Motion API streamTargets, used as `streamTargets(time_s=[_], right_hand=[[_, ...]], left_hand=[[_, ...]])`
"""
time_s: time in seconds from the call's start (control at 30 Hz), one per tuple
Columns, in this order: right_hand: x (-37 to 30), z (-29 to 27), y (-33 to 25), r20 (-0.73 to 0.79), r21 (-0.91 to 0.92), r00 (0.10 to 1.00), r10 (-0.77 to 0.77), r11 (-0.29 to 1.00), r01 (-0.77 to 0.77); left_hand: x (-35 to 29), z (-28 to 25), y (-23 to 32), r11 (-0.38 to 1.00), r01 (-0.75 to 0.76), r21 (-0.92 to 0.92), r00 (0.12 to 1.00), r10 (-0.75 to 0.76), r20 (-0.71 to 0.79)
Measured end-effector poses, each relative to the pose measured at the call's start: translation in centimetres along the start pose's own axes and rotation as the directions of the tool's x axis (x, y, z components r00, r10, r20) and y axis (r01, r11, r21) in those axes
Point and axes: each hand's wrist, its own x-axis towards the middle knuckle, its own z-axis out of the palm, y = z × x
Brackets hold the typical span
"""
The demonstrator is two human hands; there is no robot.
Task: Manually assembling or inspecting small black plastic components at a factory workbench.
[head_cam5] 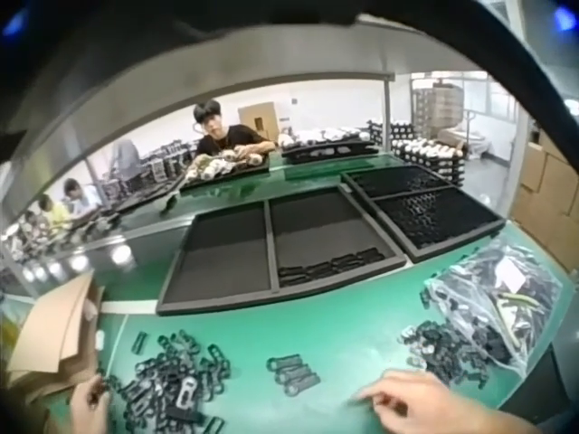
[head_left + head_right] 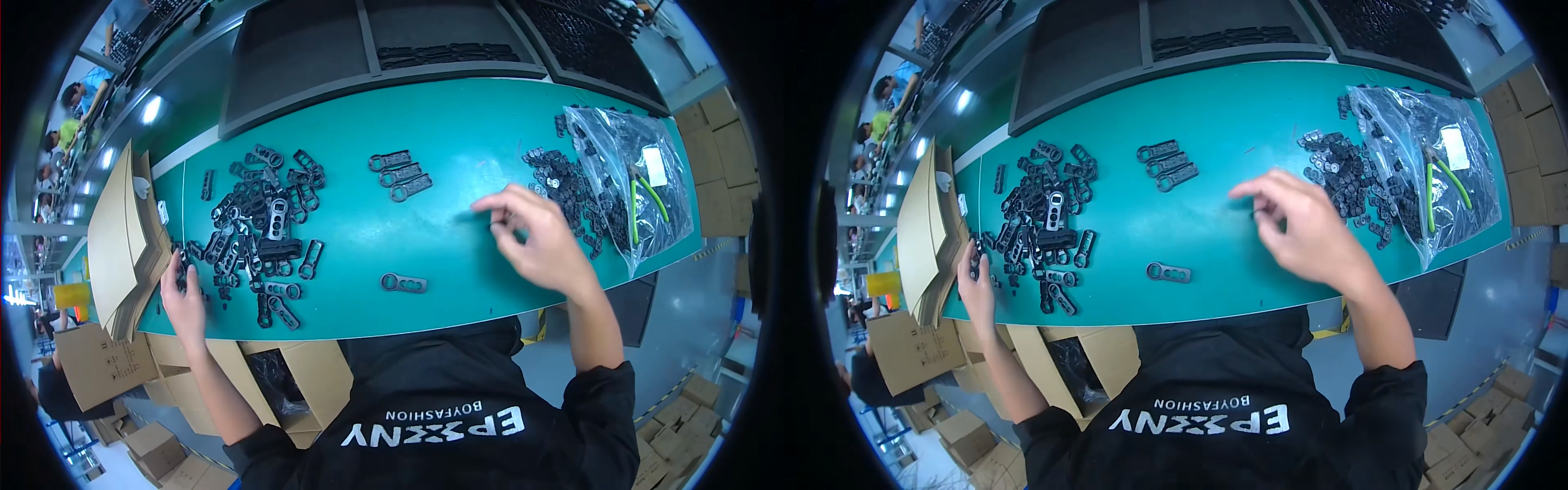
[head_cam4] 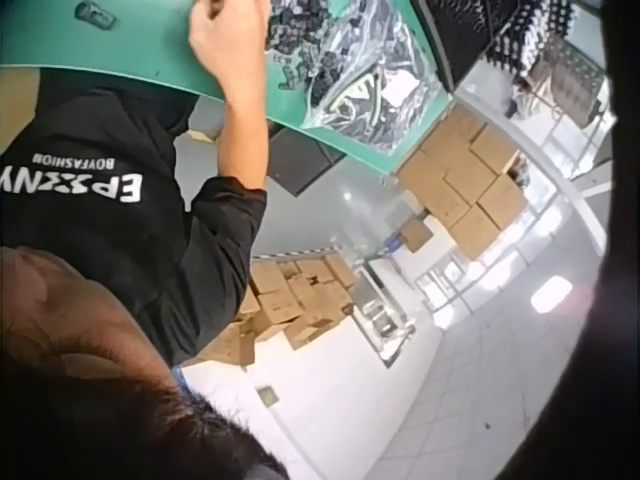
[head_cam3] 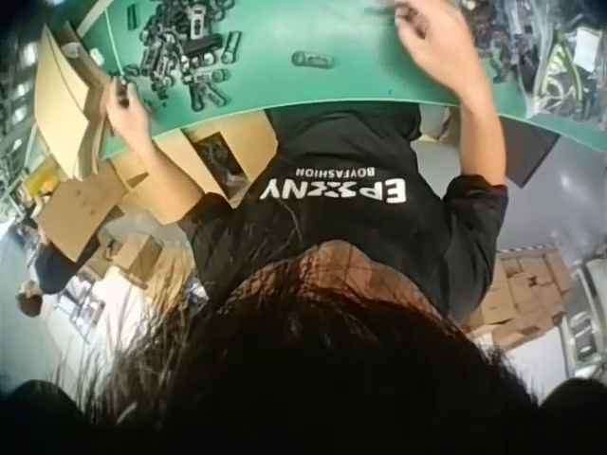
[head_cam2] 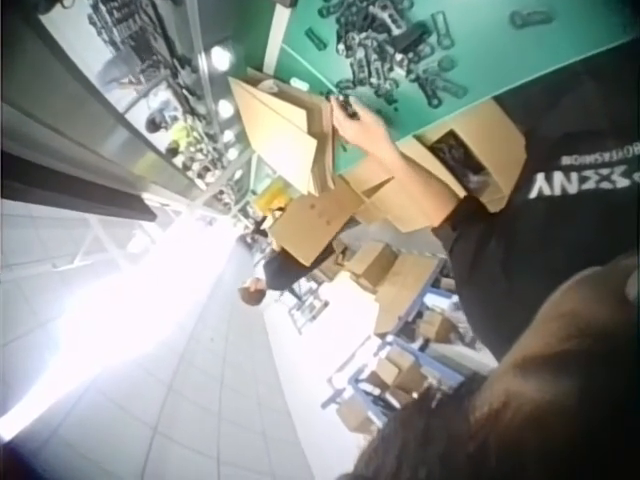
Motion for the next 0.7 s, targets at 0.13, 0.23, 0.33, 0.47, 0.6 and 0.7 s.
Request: streamTargets(time_s=[0.13, 0.23, 0.33, 0.47, 0.6, 0.7], right_hand=[[-1.7, 2.3, 1.6, -0.071, -0.134, 0.994, -0.078, 0.989, 0.068], [-1.7, 2.5, 1.8, -0.182, -0.289, 0.96, -0.212, 0.945, 0.154], [-1.8, 2.5, 1.9, -0.21, -0.344, 0.951, -0.225, 0.928, 0.144], [-1.3, 2.2, 1.1, -0.189, -0.266, 0.98, -0.068, 0.964, 0.015], [-1.1, 2.1, 0.5, -0.202, -0.19, 0.979, 0.027, 0.98, -0.066], [-1.2, 2.2, 0.8, -0.216, -0.1, 0.975, 0.053, 0.992, -0.076]], left_hand=[[-4.1, 1.7, 10.2, 0.879, -0.359, 0.315, 0.925, 0.379, -0.004], [-9.6, 4.3, 16.6, 0.81, -0.579, -0.094, 0.777, 0.584, 0.235], [-13.3, 7.9, 21.3, 0.788, -0.578, -0.215, 0.716, 0.615, 0.331], [-13.8, 10.8, 23.9, 0.788, -0.569, -0.234, 0.707, 0.614, 0.352], [-14.5, 12.1, 23.8, 0.77, -0.605, -0.202, 0.67, 0.63, 0.393], [-14.9, 12.7, 23.9, 0.773, -0.586, -0.243, 0.673, 0.631, 0.385]])
